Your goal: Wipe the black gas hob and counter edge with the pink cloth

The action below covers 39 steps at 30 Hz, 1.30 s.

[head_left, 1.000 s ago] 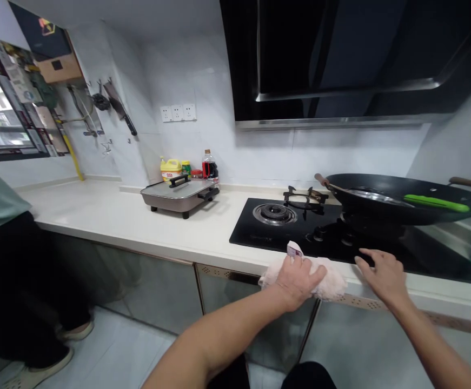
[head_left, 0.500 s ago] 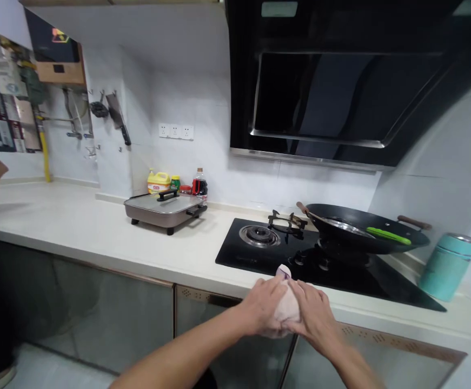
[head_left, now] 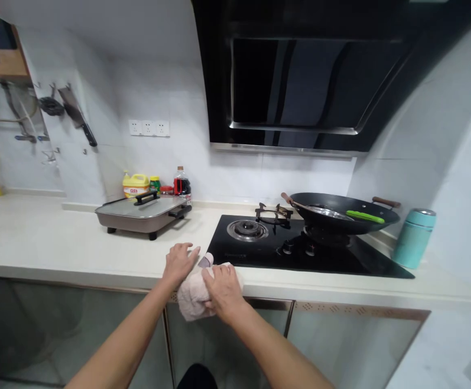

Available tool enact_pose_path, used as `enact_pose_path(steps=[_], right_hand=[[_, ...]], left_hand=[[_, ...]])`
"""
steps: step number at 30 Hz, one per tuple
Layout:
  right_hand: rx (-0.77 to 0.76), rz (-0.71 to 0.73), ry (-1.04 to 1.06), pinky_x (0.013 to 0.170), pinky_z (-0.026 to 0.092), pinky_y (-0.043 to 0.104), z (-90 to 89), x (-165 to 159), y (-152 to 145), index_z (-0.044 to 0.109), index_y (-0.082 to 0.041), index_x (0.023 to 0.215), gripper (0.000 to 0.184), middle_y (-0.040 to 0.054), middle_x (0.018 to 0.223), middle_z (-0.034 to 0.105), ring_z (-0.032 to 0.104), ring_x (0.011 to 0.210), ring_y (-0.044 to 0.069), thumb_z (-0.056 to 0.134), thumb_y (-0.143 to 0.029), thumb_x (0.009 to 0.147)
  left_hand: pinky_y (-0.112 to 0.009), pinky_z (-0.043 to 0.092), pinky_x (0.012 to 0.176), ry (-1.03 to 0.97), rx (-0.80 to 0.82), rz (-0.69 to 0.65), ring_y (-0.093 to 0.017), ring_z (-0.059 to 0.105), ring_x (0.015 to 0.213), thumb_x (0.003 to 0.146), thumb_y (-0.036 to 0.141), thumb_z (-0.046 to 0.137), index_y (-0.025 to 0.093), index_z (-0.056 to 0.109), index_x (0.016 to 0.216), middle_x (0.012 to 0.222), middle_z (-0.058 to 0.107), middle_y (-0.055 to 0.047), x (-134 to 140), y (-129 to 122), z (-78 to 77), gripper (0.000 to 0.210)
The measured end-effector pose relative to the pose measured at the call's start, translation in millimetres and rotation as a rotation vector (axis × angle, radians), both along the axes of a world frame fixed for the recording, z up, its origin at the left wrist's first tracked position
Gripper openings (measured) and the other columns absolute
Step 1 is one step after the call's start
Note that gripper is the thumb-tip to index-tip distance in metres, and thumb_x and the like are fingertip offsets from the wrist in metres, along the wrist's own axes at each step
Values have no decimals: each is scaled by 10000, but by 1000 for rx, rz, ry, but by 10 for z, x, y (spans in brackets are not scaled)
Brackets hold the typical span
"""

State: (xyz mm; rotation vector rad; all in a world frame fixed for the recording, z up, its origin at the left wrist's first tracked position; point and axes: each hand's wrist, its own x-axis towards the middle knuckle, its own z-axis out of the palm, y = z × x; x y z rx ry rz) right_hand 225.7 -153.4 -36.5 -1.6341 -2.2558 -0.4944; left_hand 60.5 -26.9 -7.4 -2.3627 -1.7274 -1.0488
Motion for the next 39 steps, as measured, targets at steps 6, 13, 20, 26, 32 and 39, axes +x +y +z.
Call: enact_pose_path(steps=[6, 13, 20, 26, 32, 39], right_hand=[[-19, 47, 5, 995, 383, 470, -13, 672, -295, 413, -292, 1525, 926, 157, 1423, 540, 501, 1206, 333, 899, -435, 750], [-60, -77, 73, 1011, 385, 432, 22, 2031, -898, 547, -315, 1424, 790, 105, 1419, 563, 502, 1244, 315, 892, -491, 735], [-80, -293, 95, 1103, 384, 473, -141, 3638, -1528, 598, -250, 1398, 775, 150, 1434, 590, 538, 1298, 349, 819, -550, 718], [-99, -736, 87, 1117, 371, 525, -237, 4861, -2234, 535, -294, 1412, 733, 124, 1501, 552, 497, 1384, 349, 751, -453, 731], [-211, -953, 142, 1038, 404, 565, -4, 4590, -2257, 513, -206, 1417, 714, 206, 1449, 530, 509, 1322, 397, 675, -291, 726], [-217, -534, 122, 1101, 304, 493, 88, 2987, -1469, 535, -225, 1422, 763, 147, 1395, 550, 454, 1312, 341, 745, -297, 692]], left_hand=[[-432, 469, 979, 164, -101, -24, -327, 653, 1148, 1010, 545, 330, 200, 791, 1044, 1137, 760, -144, -9, -16, 43, 576], [-401, 479, 939, 168, -100, -18, -320, 650, 1171, 952, 489, 400, 212, 801, 1027, 1190, 766, -129, -19, 10, 73, 494], [-402, 475, 951, 209, -120, -19, -327, 639, 1203, 916, 494, 395, 223, 808, 1046, 1238, 748, -123, -5, 1, 77, 510], [-434, 463, 978, 234, -145, -16, -347, 623, 1212, 910, 517, 395, 230, 807, 1049, 1245, 727, -138, 34, -27, 106, 521], [-501, 453, 1017, 244, -187, 14, -381, 599, 1227, 895, 580, 430, 262, 797, 1110, 1229, 698, -150, 107, -37, 165, 531], [-526, 442, 1026, 256, -208, 16, -390, 595, 1232, 897, 565, 425, 249, 772, 1173, 1242, 680, -171, 116, -52, 190, 544]])
